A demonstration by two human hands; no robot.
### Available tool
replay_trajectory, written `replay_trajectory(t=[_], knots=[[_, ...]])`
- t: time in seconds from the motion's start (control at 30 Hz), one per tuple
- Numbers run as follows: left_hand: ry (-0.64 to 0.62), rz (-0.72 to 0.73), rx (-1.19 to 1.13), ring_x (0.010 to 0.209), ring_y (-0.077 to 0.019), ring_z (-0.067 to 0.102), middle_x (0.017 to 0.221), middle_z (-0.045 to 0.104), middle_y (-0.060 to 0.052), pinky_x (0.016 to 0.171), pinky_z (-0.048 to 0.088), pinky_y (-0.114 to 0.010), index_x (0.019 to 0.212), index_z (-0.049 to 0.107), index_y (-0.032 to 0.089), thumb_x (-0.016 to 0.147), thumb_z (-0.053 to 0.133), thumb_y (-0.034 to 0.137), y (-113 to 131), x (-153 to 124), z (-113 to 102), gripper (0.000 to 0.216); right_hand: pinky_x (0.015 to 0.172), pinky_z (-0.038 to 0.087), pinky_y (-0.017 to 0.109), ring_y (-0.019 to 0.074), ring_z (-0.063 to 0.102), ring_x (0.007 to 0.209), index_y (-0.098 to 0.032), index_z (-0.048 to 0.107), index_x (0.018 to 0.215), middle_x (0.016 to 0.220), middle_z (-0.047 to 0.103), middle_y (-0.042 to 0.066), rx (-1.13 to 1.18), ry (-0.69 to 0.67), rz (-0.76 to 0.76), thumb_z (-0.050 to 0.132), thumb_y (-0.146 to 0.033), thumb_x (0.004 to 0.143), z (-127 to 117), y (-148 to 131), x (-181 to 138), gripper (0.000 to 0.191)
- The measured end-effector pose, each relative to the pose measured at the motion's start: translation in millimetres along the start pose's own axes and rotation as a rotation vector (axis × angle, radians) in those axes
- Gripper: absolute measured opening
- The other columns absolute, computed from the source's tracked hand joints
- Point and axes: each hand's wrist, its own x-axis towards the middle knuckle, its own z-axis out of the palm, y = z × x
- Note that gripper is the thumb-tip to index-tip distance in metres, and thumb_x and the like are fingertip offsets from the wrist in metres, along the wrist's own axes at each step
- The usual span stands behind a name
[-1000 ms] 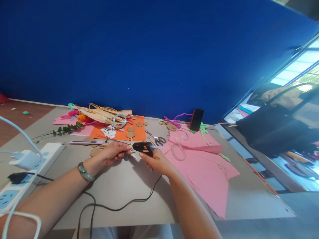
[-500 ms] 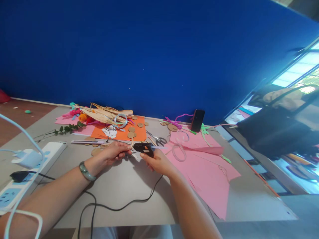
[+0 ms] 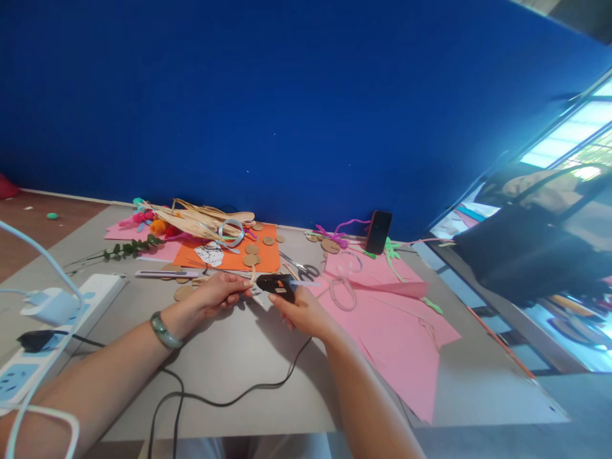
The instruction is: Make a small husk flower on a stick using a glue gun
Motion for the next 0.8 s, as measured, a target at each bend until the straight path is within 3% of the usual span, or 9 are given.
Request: replay_trajectory(t=[0.8], knots=[[-0.026,0.032,0.003,0.037,-0.0008,0.038,0.069,0.068,-0.004,0.033,0.017,-0.017,0.071,0.066,0.011,0.063,0.077,0.034,-3.0,1.4,-2.1,0.027,0.038,0.036,0.021,0.0093,0.046,0.037,-0.018,0.053,0.079,0.050,0.050,-0.005,0.043,0.003,-0.005,0.056,-0.048,0.086,1.5,0.7,-0.6,0.031]])
